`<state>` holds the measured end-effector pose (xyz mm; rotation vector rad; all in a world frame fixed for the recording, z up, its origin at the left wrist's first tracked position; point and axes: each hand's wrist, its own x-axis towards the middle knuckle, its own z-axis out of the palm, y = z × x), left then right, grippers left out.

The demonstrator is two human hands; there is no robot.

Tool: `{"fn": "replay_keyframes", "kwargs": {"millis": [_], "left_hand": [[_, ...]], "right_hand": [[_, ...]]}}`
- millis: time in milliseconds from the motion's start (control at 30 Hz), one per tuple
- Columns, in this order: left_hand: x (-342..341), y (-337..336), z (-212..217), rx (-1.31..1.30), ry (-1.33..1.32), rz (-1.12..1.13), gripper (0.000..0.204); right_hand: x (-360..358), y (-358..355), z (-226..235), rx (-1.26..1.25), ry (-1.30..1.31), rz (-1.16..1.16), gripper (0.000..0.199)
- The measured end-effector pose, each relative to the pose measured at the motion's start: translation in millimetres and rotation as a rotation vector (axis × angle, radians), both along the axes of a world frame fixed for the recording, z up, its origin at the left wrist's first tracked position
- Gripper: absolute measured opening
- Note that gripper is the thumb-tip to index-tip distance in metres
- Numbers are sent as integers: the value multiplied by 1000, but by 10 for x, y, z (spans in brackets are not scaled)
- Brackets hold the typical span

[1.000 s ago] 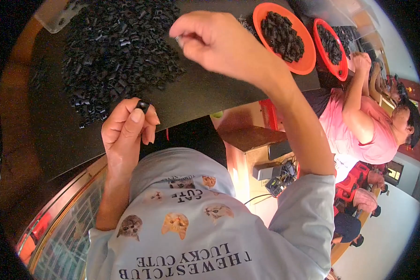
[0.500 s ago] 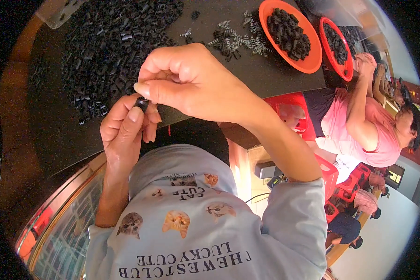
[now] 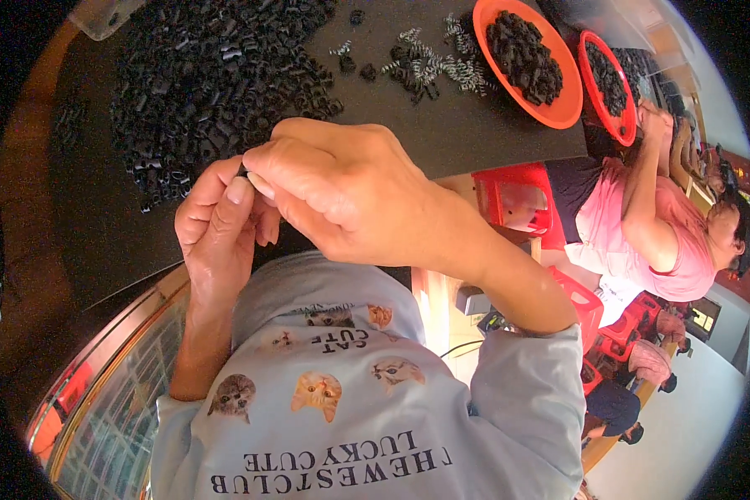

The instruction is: The person assembles plastic cord locks by hand, picking up small springs and internal pins from the table and inserting them into the plastic stopper bodies.

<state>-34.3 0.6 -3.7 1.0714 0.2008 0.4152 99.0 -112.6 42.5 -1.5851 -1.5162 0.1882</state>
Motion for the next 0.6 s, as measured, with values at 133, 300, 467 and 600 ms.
{"fn": "replay_keyframes", "kwargs": {"millis": [133, 300, 467, 600], "left_hand": [[13, -1, 24, 2, 21, 15, 22], [3, -8, 14, 39, 38, -10, 21], [12, -8, 25, 66, 53, -41, 20], [19, -7, 0, 89, 26, -42, 18]], "right_hand": [[56, 2, 18, 69, 4, 32, 32], [172, -54, 61, -37, 14, 57, 29], [857, -32, 96, -189, -38, -304, 11], [1402, 42, 62, -250, -307, -332, 14]]}}
